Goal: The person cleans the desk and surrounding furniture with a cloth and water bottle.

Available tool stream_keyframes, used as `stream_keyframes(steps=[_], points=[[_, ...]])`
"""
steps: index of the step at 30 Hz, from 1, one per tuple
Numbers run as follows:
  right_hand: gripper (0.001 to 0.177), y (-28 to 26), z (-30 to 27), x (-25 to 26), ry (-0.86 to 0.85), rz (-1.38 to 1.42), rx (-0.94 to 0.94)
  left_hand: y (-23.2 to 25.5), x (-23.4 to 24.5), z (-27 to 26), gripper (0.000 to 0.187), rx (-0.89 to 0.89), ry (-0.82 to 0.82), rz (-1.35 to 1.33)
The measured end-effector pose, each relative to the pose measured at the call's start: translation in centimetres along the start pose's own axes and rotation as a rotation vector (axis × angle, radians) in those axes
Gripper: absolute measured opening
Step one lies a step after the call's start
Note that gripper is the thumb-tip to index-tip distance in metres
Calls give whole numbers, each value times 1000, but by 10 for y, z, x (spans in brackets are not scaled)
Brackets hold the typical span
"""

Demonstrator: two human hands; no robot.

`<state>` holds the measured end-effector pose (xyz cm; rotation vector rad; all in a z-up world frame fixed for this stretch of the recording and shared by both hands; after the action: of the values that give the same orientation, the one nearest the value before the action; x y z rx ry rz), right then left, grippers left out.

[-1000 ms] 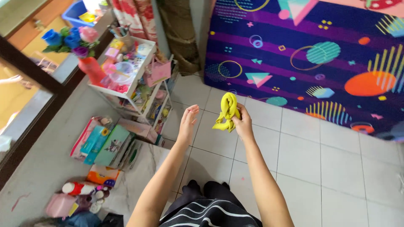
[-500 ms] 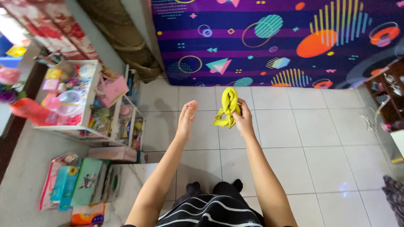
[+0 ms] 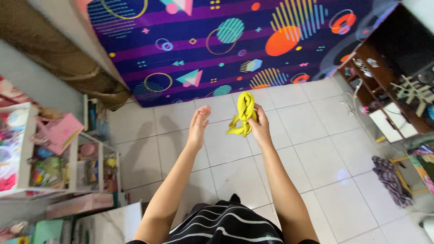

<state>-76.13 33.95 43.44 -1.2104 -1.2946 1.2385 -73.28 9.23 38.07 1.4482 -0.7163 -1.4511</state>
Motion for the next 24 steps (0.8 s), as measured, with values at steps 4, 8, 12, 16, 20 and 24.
stream_keyframes(steps=[4, 8, 12, 16, 20, 24], points=[[46, -14, 8, 59, 46, 6, 32, -21, -62, 14, 45, 13, -55, 1], [47, -19, 15, 122, 102, 0, 36, -49, -122, 28, 47, 22, -99, 0], [49, -21, 19, 182, 160, 32, 15, -77, -182, 36, 49, 48, -141, -7], [45, -22, 13, 229, 227, 17, 25, -103, -230, 39, 48, 82, -194, -21], [47, -16, 9, 276, 291, 56, 13, -124, -276, 40, 47, 137, -247, -11], [47, -11, 8, 317, 360, 82, 24, -143, -315, 47, 47, 185, -299, 5]])
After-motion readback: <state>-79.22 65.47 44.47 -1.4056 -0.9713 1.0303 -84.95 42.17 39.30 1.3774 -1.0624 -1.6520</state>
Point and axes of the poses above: each hand's wrist, its own z-axis towards the middle knuckle, its own x-axis out of the back of the hand, y = z × x, the point moved 10 cm from there along z, towards the middle knuckle, and after that the axes turned 11 degrees about -x, right-handed, at the moved point
